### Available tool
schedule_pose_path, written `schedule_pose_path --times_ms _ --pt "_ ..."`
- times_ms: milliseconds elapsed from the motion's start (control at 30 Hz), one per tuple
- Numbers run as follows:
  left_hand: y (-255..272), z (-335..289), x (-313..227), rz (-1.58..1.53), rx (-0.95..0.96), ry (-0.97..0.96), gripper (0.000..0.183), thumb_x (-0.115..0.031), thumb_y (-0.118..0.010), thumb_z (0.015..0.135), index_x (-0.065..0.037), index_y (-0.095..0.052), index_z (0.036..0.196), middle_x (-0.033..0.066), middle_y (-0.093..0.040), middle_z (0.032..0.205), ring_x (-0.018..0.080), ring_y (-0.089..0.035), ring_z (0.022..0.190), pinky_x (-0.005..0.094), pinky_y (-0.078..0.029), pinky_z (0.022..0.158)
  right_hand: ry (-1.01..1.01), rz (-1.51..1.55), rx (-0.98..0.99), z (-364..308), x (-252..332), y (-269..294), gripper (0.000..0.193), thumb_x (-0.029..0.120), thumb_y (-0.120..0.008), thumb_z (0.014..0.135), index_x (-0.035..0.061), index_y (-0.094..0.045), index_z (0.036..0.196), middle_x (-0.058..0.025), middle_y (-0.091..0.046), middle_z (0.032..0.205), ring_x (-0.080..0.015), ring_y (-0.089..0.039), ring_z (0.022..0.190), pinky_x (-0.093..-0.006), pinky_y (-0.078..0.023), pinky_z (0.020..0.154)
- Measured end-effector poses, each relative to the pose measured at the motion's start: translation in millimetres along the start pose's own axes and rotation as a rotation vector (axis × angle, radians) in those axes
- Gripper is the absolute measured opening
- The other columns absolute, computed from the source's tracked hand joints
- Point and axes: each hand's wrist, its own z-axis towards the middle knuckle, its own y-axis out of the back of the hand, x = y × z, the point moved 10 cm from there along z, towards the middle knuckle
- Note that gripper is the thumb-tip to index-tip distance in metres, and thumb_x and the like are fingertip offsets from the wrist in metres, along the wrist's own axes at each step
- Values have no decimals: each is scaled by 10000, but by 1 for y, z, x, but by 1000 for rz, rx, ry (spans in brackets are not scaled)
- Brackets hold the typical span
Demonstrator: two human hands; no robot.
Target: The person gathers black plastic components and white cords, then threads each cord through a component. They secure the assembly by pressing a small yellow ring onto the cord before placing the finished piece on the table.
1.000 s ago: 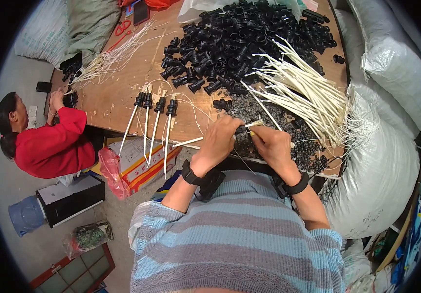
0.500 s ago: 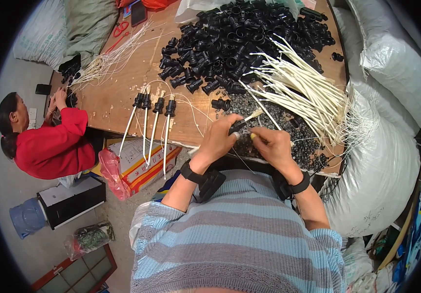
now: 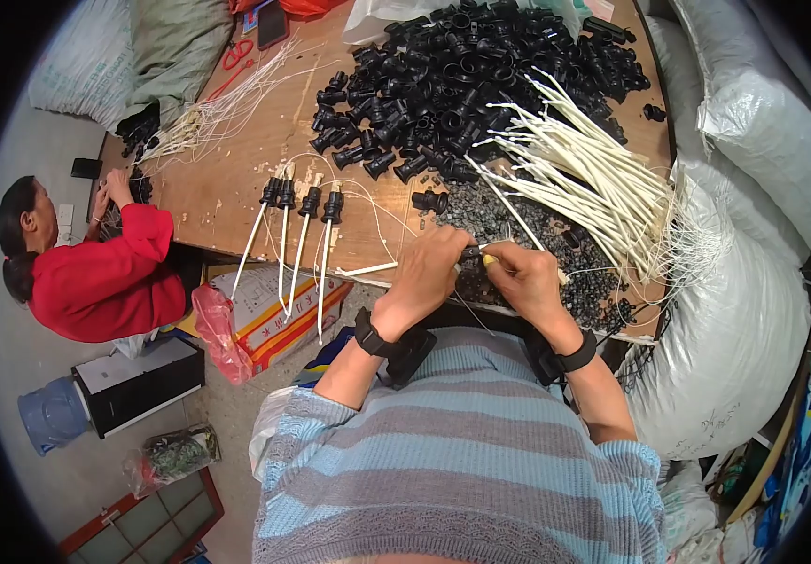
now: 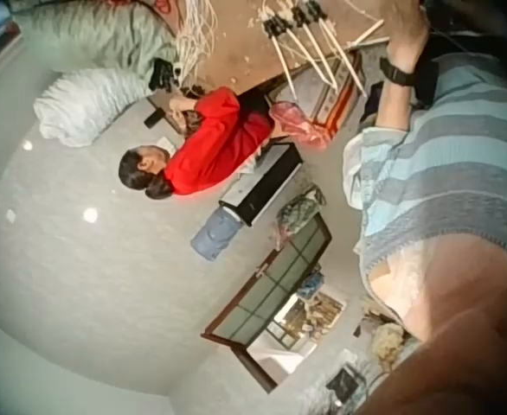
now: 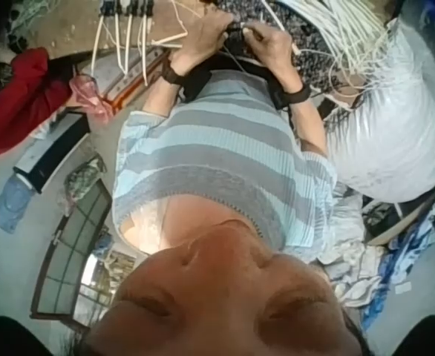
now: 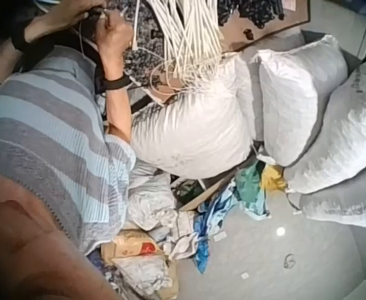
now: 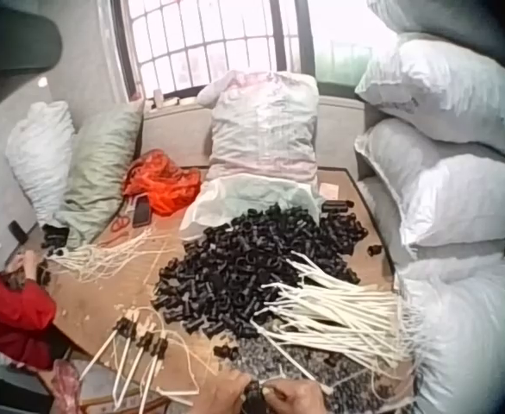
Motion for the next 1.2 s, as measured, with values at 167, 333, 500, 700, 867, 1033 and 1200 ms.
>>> schedule_pose_path --times_ms 167,333,500,700,867,1033,1200 --pt "-6 2 -7 -77 39 -28 456 122 -522 693 -28 -541 1123 187 -594 1005 394 -560 978 453 -454 838 78 4 166 -2 13 -12 214 26 -626 810 58 -672 1017 -148 -646 763 -296 -604 571 -341 -461 531" --pt "-8 1 -5 -245 91 41 450 97 -585 697 -52 -543 1119 137 -608 957 346 -577 949 405 -464 802 98 -138 283 -7 10 -23 218 33 -617 817 62 -632 1033 -163 -633 810 -368 -620 672 -405 -481 571" --pt "18 6 -12 -183 -121 -124 345 80 -648 686 -45 -593 1004 76 -607 877 247 -581 877 338 -457 772 99 -256 170 -8 9 -22 195 49 -624 831 66 -612 1024 -149 -616 771 -349 -630 676 -407 -486 560" --pt "15 1 21 -584 -227 71 245 87 -664 691 -56 -629 887 45 -608 822 215 -589 805 293 -468 701 141 -156 88 -4 27 -3 210 49 -645 825 62 -634 1035 -139 -646 820 -330 -643 688 -388 -495 571" --pt "33 -3 -3 -431 -304 -186 226 120 -672 677 -51 -644 822 46 -607 821 218 -595 799 303 -472 679 161 -44 3 -3 25 2 189 44 -670 805 71 -654 991 -131 -652 781 -326 -643 668 -386 -492 554" --pt "31 -9 -17 -266 -243 -363 223 78 -683 716 -61 -663 889 61 -616 851 205 -597 788 314 -477 688 15 -58 196 -10 5 -20 189 68 -647 847 48 -678 1032 -133 -666 798 -241 -634 617 -306 -475 569" --pt "63 -46 109 223 -318 399 262 -62 -697 764 -40 -644 1019 114 -659 819 255 -644 756 351 -501 685 -175 107 140 -16 -23 -13 125 80 -622 878 7 -673 965 -83 -587 656 -99 -490 551 -268 -414 533"
